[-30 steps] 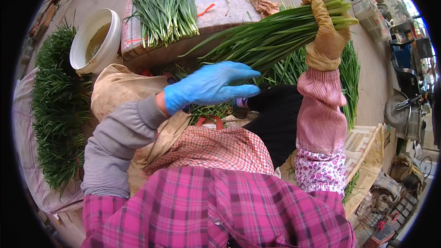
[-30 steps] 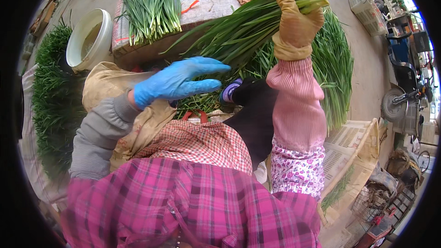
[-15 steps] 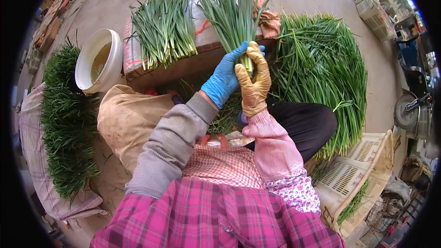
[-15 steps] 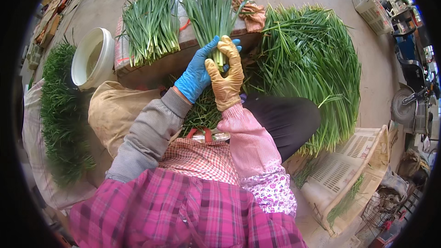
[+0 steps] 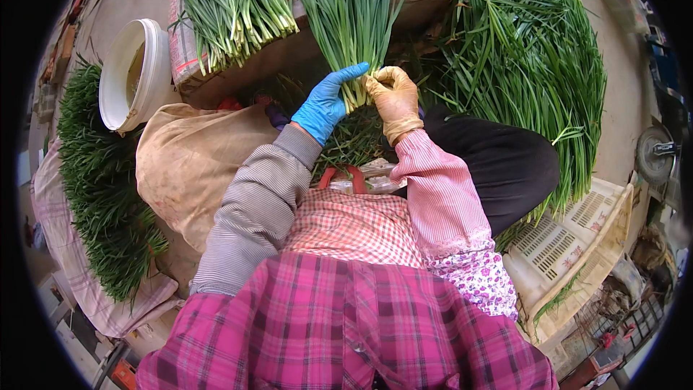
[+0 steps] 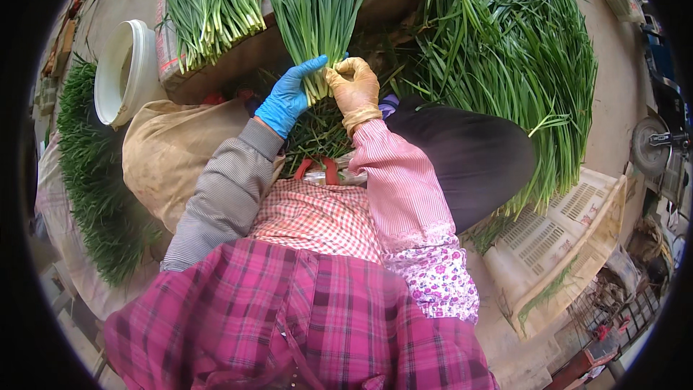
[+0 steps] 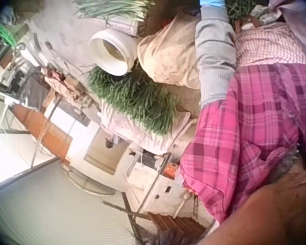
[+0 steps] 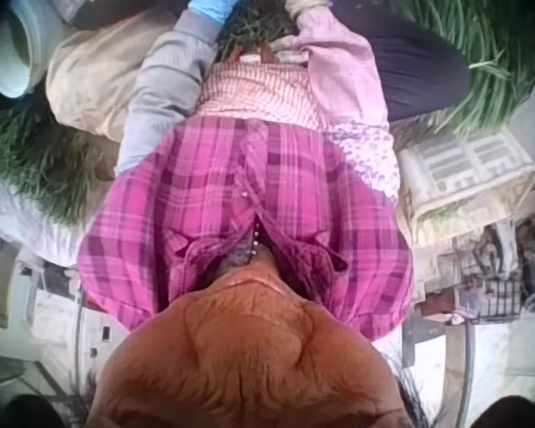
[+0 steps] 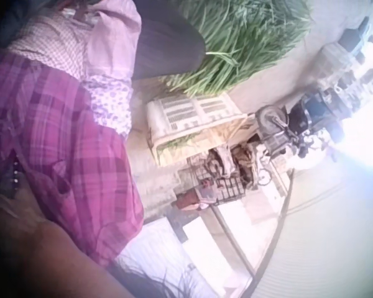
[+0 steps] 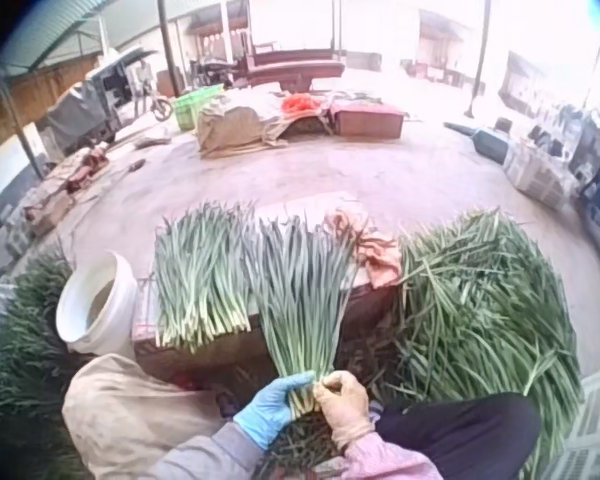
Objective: The person gathers green leafy vegetables, aligns them into bunches, and secures each bunch with a red rubber band. The person places the tied bundles into a white bucket. The person repeats this process for multiple bunches.
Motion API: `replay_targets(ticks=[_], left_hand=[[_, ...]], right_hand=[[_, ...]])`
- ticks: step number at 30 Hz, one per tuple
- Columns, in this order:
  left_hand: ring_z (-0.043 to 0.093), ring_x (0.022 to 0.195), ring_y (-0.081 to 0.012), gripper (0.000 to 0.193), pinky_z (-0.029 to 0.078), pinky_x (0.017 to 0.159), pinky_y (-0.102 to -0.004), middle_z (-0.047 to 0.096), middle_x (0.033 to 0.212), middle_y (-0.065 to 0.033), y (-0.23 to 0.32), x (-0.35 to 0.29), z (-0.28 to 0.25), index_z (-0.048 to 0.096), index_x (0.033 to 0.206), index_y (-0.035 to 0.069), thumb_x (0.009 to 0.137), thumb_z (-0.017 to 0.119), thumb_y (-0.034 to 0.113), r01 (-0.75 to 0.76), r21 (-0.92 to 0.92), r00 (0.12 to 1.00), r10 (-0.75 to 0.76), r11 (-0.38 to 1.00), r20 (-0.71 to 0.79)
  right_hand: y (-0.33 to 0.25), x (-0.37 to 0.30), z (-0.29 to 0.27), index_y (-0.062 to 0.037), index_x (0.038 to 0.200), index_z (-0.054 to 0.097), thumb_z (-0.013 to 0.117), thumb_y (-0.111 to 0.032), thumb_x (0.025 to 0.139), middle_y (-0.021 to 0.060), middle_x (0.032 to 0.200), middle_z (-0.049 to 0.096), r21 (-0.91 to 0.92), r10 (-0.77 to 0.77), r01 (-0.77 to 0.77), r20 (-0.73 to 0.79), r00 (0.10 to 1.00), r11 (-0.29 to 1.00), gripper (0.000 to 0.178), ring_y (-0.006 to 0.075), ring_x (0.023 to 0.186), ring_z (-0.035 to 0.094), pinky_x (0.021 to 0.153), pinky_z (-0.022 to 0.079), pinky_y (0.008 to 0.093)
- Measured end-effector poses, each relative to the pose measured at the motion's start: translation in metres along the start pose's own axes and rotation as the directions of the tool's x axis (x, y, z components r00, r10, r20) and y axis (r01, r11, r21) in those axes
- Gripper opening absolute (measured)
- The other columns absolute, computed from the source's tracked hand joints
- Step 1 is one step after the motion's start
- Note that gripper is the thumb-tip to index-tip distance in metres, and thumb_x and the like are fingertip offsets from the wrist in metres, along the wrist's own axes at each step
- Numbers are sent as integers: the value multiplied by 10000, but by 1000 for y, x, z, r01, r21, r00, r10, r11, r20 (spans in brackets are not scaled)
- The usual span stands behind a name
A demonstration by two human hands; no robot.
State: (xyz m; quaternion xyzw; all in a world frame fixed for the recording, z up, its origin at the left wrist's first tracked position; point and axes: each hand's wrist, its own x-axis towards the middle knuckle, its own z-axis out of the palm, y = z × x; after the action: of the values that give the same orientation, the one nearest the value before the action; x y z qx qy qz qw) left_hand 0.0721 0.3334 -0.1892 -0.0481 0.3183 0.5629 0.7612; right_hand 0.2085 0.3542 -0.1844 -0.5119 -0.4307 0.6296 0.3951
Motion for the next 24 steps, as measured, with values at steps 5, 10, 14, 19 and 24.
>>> replay_targets(ticks=[5,10,14,19,24], left_hand=[[667,837,-226,260,560,774,-335,663,968,-131,-3,-10,11,607,1044,-39,794,660,9,3,63,1000,-4,998,11],[669,848,-231,283,571,756,-366,659,990,-128,-6,-5,4,602,1070,-15,792,654,1,-29,204,995,47,979,-86],[668,823,-230,326,576,687,-374,657,987,-112,-8,-16,29,583,1115,16,797,649,-9,-61,232,988,92,971,-127],[633,833,-193,393,537,711,-318,626,1015,-68,-30,-3,14,540,1170,37,795,652,-4,-247,331,947,299,911,-115],[619,696,-141,351,521,590,-273,630,902,-44,-20,-23,18,559,1131,71,805,688,66,-137,279,985,161,950,-66]], right_hand=[[7,6,-7,-41,827,594,699,-88,783,23,726,612,-160,15,-8,45,999,987,123,103,657,562,623,480,258],[-19,-6,-13,-85,904,666,664,-138,793,79,836,649,-707,-385,396,187,904,586,122,233,775,633,706,516,345],[-49,-1,-10,-104,901,682,644,-157,810,71,895,642,-729,-556,425,74,828,537,112,263,867,621,736,511,370],[-50,5,11,-65,854,685,735,-249,741,100,857,646,-674,-303,287,98,948,680,222,247,772,644,710,504,348],[-44,15,5,-17,822,684,716,-91,794,-14,714,632,-262,-31,36,20,999,964,86,52,654,533,634,454,215]])
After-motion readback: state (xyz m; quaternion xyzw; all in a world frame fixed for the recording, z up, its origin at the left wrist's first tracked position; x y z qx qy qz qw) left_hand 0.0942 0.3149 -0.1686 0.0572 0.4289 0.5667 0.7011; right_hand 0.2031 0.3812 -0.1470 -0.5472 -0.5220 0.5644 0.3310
